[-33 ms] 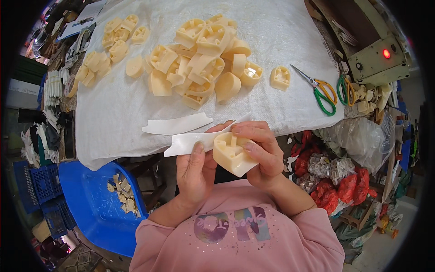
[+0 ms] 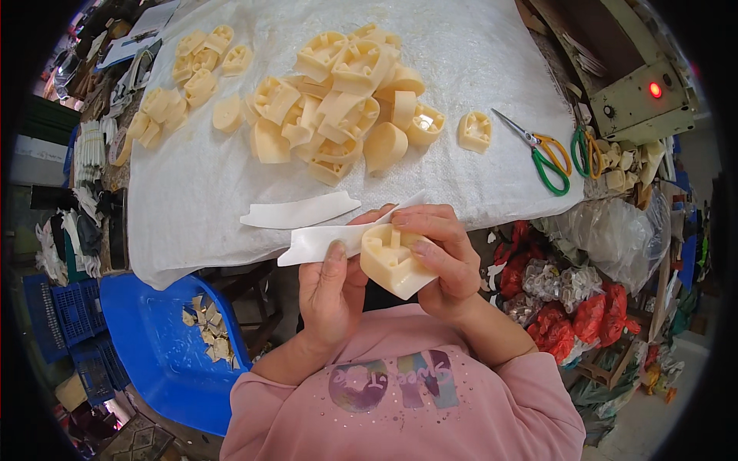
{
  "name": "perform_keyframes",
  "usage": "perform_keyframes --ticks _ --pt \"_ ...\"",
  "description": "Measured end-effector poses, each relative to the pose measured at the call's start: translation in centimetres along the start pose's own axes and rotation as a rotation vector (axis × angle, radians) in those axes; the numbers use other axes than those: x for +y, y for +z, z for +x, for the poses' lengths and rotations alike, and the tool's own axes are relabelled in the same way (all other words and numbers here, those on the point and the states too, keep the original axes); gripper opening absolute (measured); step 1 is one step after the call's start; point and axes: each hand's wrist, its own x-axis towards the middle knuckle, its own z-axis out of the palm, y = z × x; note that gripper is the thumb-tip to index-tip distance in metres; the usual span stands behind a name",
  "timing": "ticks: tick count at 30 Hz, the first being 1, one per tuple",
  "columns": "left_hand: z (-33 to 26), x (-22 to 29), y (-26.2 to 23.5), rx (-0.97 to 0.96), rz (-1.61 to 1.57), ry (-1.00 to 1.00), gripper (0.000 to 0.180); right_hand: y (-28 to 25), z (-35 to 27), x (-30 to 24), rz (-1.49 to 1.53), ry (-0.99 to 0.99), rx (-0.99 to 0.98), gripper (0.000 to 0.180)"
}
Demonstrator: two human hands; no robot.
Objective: Trimming foam shoe components with scissors and applying adhesive strips to assemble them.
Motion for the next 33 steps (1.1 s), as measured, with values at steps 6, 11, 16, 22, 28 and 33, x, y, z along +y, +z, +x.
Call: perform_keyframes --ticks 6,11,16,22,28,33 --pt "0.6 -0.3 -0.1 -0.014 -0.057 0.021 0.045 -0.3 0.3 0.5 -0.021 -0.009 -0.002 0.043" --pt "0.5 -0.4 0.5 0.021 -0.045 0.008 0.046 -0.6 -0.1 1.1 -0.103 0.003 -0.041 0.046" --pt "0.5 -0.9 0.8 0.042 0.089 -0.008 0.048 -1.3 -0.4 1.6 -0.379 -0.093 -0.137 0.041" --pt "0.9 -1.8 -0.2 0.029 0.246 0.04 0.046 -1.4 -0.3 2.1 -0.491 -0.058 -0.112 0.041" --pt "0.6 -0.2 -1.6 0.132 0.51 0.134 0.035 -2.5 0.2 1.1 -0.511 -0.042 -0.204 0.04" --pt "0.4 -0.6 -1.3 0.195 0.534 0.081 0.029 -2.6 0.8 -0.5 -0.687 0.006 -0.426 0.036"
